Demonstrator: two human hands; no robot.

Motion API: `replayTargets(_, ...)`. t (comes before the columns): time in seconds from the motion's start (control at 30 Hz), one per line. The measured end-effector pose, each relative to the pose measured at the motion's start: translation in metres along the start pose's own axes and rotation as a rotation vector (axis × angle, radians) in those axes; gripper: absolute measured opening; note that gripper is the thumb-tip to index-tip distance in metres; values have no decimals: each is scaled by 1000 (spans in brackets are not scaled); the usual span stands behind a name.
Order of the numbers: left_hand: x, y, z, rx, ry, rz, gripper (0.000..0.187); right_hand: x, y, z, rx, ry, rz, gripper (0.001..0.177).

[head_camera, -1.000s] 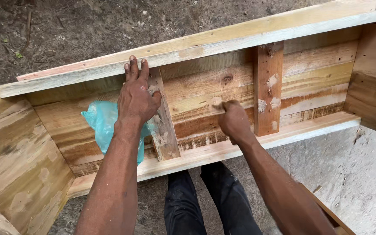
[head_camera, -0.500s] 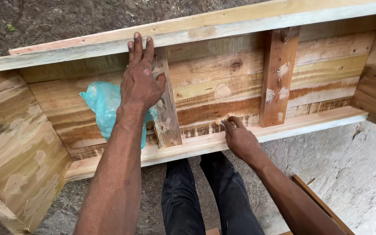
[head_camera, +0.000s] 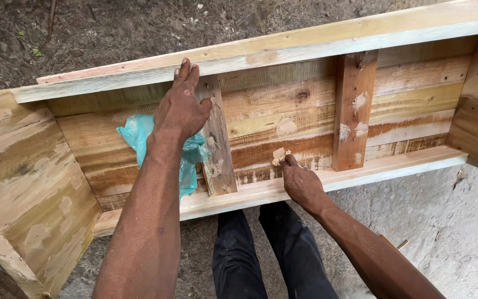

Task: The person applies a substance to the joints and seams of a wooden box by hand and using a small tool.

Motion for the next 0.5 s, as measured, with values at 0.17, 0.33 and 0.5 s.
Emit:
replayTargets(0.17,3,14,6,14,-31,-132,79,-11,7,-8,60,79,1,54)
replayTargets(0.33,3,8,0,11,22,-92,84,30,-19,18,101,18,170,48)
replayTargets(0.5,3,2,-7,27,28,-60,85,7,40,14,193,-142,426,50)
Point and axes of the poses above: each hand's wrist, its own z-axis towards the middle knuckle, its own x-axis out of the palm, y = z × x, the point moved 3 cm from there along z, towards the middle knuckle, and after that the axes turned 2 degrees about x, right-handed, at the moved point
